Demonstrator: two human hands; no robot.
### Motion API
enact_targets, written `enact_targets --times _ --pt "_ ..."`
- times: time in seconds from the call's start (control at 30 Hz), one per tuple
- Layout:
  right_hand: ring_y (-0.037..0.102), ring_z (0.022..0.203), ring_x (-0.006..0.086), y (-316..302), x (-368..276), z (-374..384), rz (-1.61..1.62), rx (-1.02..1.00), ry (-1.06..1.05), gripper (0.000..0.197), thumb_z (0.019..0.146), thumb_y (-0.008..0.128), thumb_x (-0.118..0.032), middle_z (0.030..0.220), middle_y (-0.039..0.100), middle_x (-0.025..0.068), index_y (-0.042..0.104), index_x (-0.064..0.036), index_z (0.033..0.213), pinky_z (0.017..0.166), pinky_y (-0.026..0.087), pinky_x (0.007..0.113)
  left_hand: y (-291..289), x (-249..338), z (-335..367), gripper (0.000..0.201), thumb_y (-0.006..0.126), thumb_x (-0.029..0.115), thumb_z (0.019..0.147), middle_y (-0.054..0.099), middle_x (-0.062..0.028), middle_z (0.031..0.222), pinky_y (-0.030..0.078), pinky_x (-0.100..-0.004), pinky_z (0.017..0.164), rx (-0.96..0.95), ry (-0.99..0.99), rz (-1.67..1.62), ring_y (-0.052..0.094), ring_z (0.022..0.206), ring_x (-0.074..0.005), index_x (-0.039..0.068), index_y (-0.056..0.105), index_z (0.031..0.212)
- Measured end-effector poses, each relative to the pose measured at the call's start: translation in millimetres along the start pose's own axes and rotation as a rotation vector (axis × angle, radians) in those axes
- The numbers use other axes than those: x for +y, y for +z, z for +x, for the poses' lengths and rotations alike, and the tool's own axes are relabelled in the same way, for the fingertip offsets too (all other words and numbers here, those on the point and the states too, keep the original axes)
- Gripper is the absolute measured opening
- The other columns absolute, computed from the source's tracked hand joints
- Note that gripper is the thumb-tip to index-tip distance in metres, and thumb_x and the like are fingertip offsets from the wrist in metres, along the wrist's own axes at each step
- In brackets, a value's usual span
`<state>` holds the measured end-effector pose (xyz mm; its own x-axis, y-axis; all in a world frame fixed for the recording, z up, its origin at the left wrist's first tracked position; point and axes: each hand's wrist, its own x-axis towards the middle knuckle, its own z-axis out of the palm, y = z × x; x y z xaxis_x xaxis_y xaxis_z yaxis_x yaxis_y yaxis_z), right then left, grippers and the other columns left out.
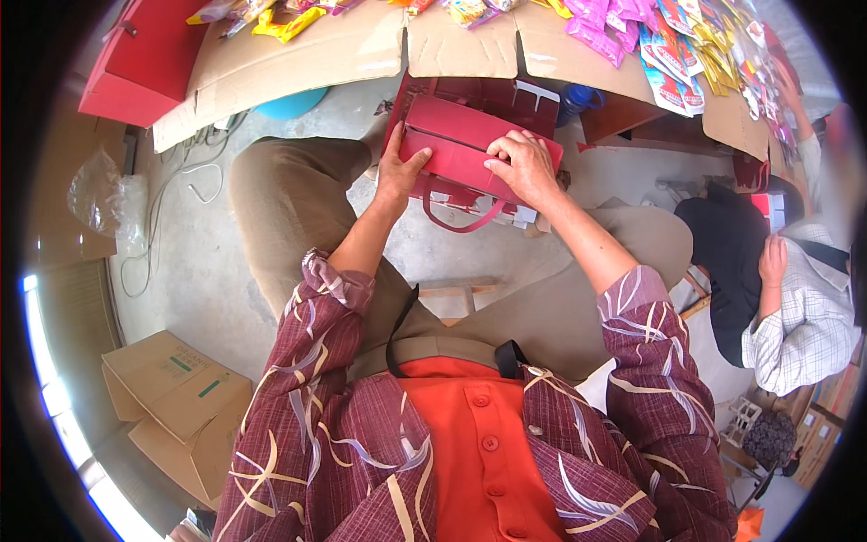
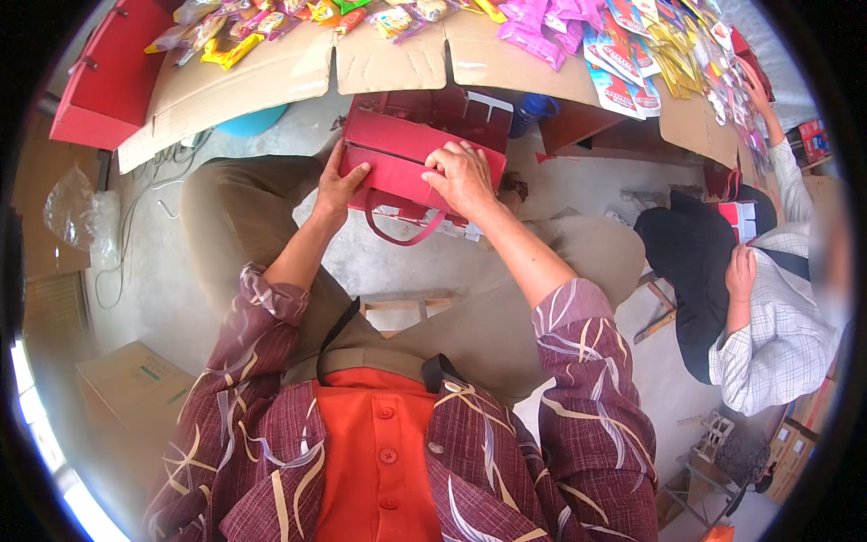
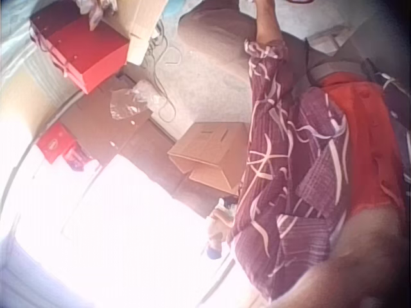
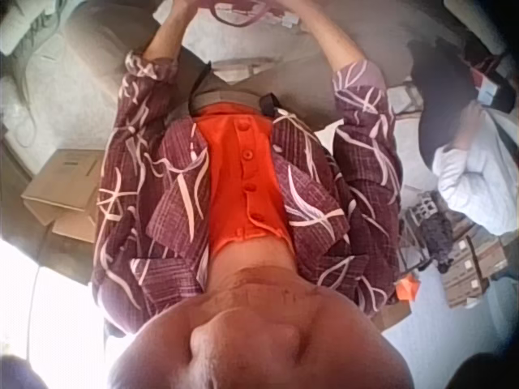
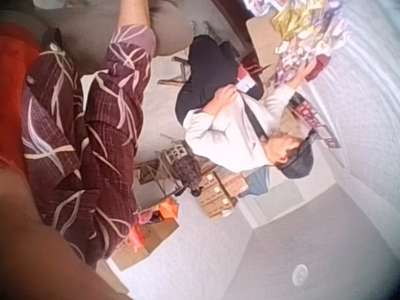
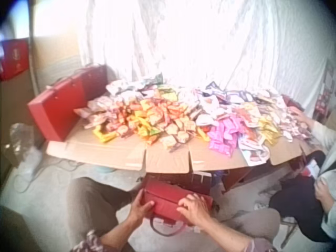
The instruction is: Packing various types of individually wrapped snacks into a gift box.
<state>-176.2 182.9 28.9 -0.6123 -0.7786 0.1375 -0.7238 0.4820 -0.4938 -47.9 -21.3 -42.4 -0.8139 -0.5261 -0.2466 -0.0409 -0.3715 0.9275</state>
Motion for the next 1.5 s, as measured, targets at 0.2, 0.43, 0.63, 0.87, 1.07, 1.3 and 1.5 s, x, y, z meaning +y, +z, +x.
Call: enact_targets --times 0.2,0.43,0.63,0.87,1.07,1.3,1.5 --pt "0.057 0.090 0.0202 0.9 4.6 4.3 0.069 0.006 -0.015 0.013 0.078 0.076 -0.017 0.081 0.059 0.0002 0.067 -0.0106 0.084 0.082 0.041 0.039 0.1 1.5 -0.7 0.083 0.075 0.004 0.086 0.047 -0.0139 0.146 0.049 -0.0310 0.100 0.003 0.017 0.043 0.052 0.125 -0.0217 0.004 0.028 0.154" --pt "0.058 0.090 0.0207 0.4 7.5 7.8 0.112 -0.013 -0.040 0.011 0.079 0.075 -0.016 0.082 0.061 0.0000 0.067 -0.0110 0.085 0.082 0.041 0.039 -3.0 -0.5 1.1 0.081 0.077 0.004 0.083 0.046 -0.0163 0.145 0.049 -0.0349 0.102 0.070 0.155 0.375 0.052 0.127 -0.0260 0.007 0.034 0.152" --pt "0.057 0.093 0.0206 -1.6 3.2 4.9 0.028 -0.017 -0.034 0.013 0.080 0.075 -0.017 0.083 0.061 -0.0002 0.067 -0.0125 0.090 0.084 0.040 0.039 12.8 36.5 -20.7 0.078 0.081 0.004 0.073 0.040 -0.0193 0.148 0.046 -0.0420 0.105 0.100 0.472 0.976 0.047 0.132 -0.0371 0.015 0.048 0.143" --pt "0.057 0.092 0.0210 -4.6 1.9 5.3 0.029 -0.090 0.004 0.013 0.080 0.074 -0.017 0.082 0.060 0.0002 0.069 -0.0129 0.092 0.086 0.039 0.040 8.9 53.8 -20.5 0.064 0.080 0.004 0.072 0.031 -0.0201 0.155 0.044 -0.0437 0.109 -0.145 0.457 1.185 0.042 0.137 -0.0397 0.016 0.059 0.132" --pt "0.058 0.092 0.0196 -1.1 9.5 5.1 0.085 -0.090 -0.003 0.010 0.081 0.073 -0.015 0.080 0.061 -0.0011 0.069 -0.0129 0.090 0.087 0.038 0.039 2.2 56.8 -11.8 0.066 0.082 0.007 0.070 0.024 -0.0167 0.160 0.047 -0.0462 0.105 -0.215 0.450 1.162 0.047 0.131 -0.0415 0.019 0.059 0.131" --pt "0.058 0.092 0.0192 -3.6 11.0 7.6 0.100 -0.117 -0.030 0.008 0.082 0.072 -0.013 0.082 0.064 -0.0016 0.069 -0.0116 0.090 0.086 0.038 0.039 -0.8 62.5 -11.3 0.060 0.081 0.005 0.072 0.023 -0.0204 0.160 0.045 -0.0433 0.110 -0.284 0.369 1.145 0.038 0.141 -0.0397 0.012 0.061 0.127" --pt "0.058 0.092 0.0201 -4.5 11.9 7.7 0.078 -0.135 -0.022 0.007 0.083 0.070 -0.013 0.083 0.064 -0.0007 0.070 -0.0114 0.090 0.086 0.038 0.039 1.0 63.2 -11.9 0.060 0.082 0.005 0.071 0.019 -0.0212 0.161 0.043 -0.0435 0.111 -0.286 0.386 1.205 0.039 0.140 -0.0402 0.010 0.062 0.127"
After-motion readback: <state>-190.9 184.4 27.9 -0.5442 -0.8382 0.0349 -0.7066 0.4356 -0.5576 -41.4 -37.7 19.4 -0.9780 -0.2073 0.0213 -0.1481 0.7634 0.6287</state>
